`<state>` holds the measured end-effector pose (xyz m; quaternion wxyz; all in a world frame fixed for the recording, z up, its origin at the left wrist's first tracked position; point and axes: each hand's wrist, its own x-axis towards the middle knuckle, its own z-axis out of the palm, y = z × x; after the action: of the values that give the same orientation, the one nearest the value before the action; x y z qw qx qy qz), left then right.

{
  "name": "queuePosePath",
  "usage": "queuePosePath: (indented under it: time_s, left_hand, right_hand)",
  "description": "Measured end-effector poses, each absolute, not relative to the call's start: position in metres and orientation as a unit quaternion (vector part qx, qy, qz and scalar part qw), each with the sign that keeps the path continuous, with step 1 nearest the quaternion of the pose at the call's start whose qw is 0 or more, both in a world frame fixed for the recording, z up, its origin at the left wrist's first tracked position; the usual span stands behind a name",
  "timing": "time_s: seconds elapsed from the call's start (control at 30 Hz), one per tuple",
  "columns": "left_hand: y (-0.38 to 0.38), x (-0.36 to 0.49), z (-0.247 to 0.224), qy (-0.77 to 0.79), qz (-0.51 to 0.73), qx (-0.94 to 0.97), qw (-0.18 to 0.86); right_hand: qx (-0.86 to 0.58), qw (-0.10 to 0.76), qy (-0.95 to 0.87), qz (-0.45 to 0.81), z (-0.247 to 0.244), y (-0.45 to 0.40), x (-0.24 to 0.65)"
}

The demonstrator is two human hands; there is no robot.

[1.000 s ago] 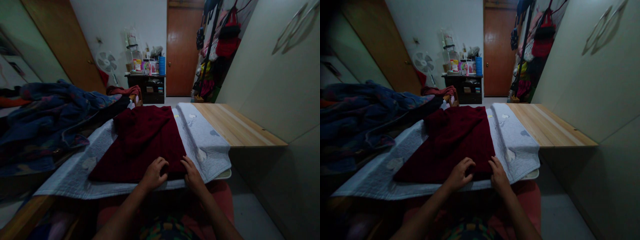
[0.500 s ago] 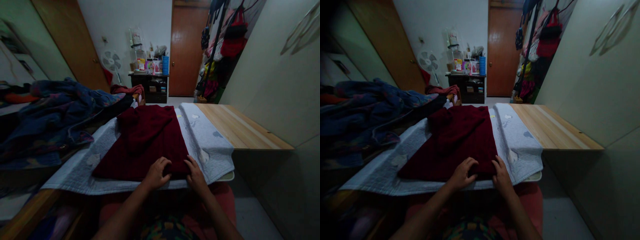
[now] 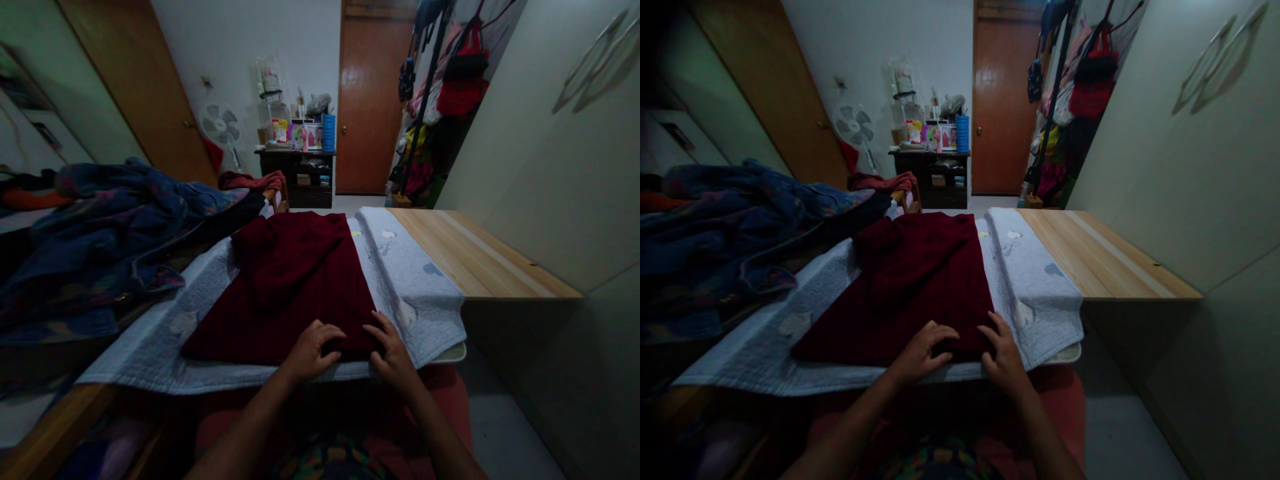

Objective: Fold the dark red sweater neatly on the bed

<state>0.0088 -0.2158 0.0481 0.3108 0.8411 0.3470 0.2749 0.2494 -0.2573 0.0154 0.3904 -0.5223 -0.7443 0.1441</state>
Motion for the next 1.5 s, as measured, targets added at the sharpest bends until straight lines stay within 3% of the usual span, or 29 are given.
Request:
queuePosePath:
  time_s: [0.3,0.53,0.83,1.2,1.5]
  left_hand:
    - [-0.2120,0.0074,0.0492,0.342,0.281,0.828,0.343]
    - [-0.2113,0.0076,0.0460,0.347,0.269,0.835,0.332]
    - [-0.2138,0.0091,0.0475,0.368,0.261,0.830,0.327]
    - [-0.2159,0.0059,0.0462,0.406,0.323,0.779,0.353]
    - [-0.2183,0.0081,0.0448,0.436,0.322,0.783,0.305]
  right_hand:
    - [-0.534,0.390,-0.719,0.214,0.0237,-0.2557,0.2535]
    - [-0.535,0.391,-0.728,0.174,0.0186,-0.2547,0.2490]
    - [-0.503,0.316,-0.787,0.167,0.0221,-0.2563,0.2532]
    - [-0.539,0.375,-0.734,0.175,0.0203,-0.2558,0.2513]
    - [-0.557,0.401,-0.705,0.181,0.0159,-0.2532,0.2539]
